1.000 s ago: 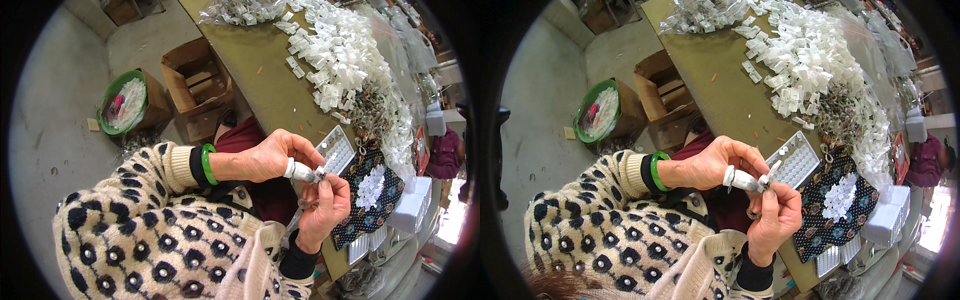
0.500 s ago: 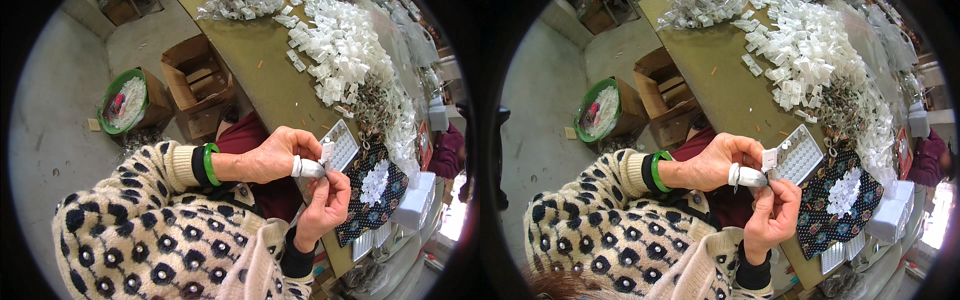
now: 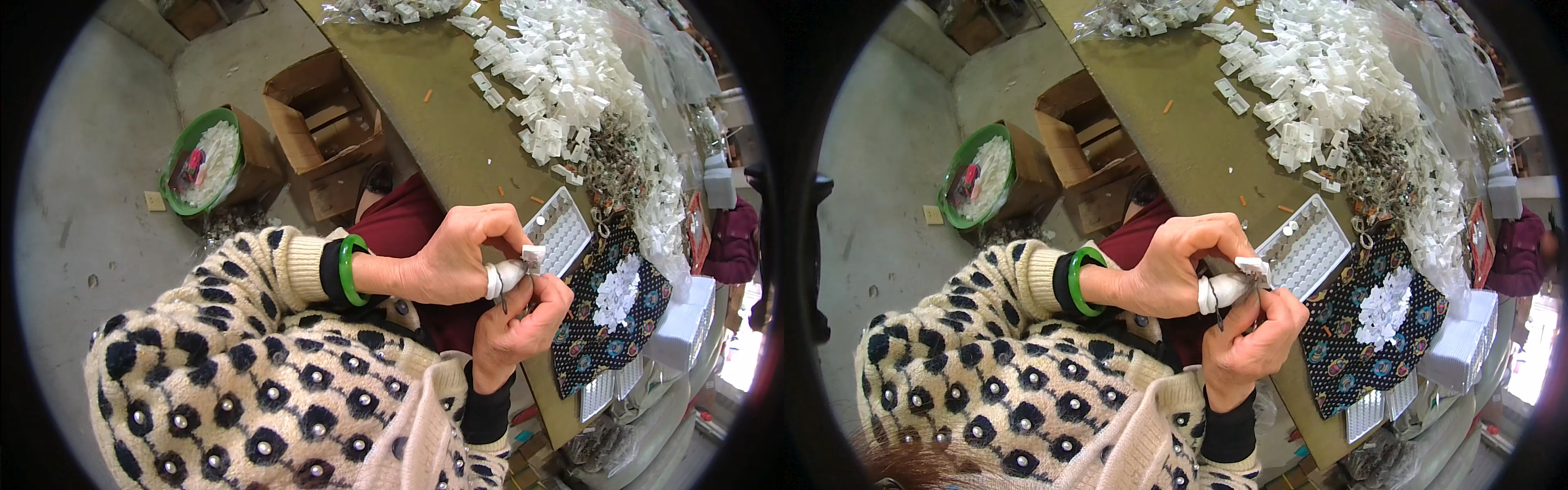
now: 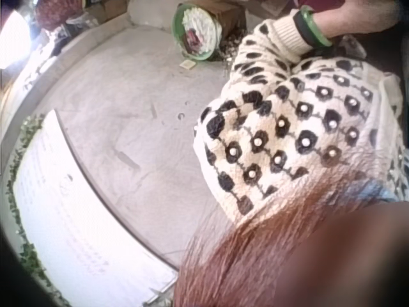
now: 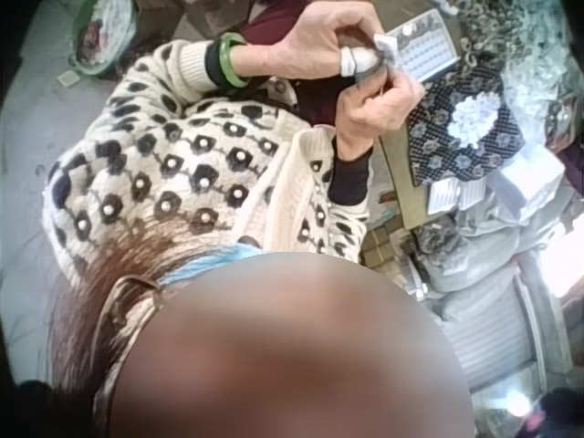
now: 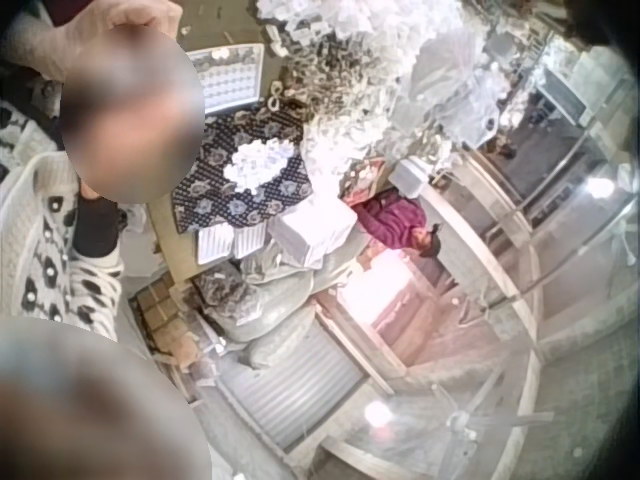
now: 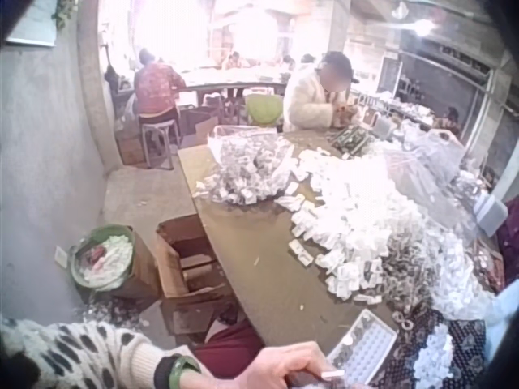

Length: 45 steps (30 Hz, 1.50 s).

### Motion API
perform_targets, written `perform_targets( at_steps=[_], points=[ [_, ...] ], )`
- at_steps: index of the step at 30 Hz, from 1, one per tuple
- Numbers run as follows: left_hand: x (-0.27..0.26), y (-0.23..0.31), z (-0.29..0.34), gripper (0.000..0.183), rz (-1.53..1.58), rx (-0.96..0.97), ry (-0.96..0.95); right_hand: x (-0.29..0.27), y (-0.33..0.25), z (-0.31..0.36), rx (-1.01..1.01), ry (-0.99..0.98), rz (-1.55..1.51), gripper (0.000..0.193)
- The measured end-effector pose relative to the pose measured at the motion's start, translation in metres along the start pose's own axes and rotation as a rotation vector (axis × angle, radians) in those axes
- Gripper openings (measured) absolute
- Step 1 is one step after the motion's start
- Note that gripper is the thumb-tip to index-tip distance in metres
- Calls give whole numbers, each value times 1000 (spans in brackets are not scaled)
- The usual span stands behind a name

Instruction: The person repeatedly picks small white plastic components and metal contacts from a table, applies adhesive from a small tube to the components, and places them into a white tray. The person handles items one at a time and continues the cycle throughout the clip.

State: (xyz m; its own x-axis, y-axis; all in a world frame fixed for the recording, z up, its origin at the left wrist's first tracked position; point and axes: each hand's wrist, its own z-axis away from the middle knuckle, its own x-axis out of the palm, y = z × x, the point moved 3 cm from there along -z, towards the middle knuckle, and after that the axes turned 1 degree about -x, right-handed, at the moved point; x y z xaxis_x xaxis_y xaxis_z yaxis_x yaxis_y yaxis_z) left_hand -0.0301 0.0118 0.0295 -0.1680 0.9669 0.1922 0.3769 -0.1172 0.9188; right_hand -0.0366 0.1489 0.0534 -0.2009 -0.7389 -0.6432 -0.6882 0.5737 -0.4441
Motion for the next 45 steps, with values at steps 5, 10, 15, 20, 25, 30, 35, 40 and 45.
perform_targets(
  at_steps=[5, 10, 15, 20, 25, 30, 35, 40, 45],
  points=[
    [2, -13, 3, 23, 557, -523, 122, 7, 0, -1, -12, 39, 14, 11],
    [2, -19, 7, 17, 901, -846, 130, 6, 4, 0, 144, -31, -152, 13],
    [0, -22, 8, 18, 932, -860, 124, 7, 2, -2, 186, -38, -139, 13],
    [-5, -15, 7, 32, 600, -510, 106, 14, 14, 7, 804, -181, -830, 12],
    [-7, -8, 7, 36, 658, -388, 12, 18, 15, 11, 913, -238, -1217, 9],
    [-17, -9, 7, 23, 745, -627, 7, 0, 26, -3, 550, -306, -781, 10],
    [-15, -16, 10, 23, 765, -850, -20, 3, 69, -39, 266, -122, -36, 5],
    [-12, -21, 10, 22, 731, -915, 24, 32, 103, -75, -24, -68, 244, 7],
    [-15, -19, 3, 22, 606, -839, 4, 43, 115, -77, -81, -224, 313, 9]
  ],
)
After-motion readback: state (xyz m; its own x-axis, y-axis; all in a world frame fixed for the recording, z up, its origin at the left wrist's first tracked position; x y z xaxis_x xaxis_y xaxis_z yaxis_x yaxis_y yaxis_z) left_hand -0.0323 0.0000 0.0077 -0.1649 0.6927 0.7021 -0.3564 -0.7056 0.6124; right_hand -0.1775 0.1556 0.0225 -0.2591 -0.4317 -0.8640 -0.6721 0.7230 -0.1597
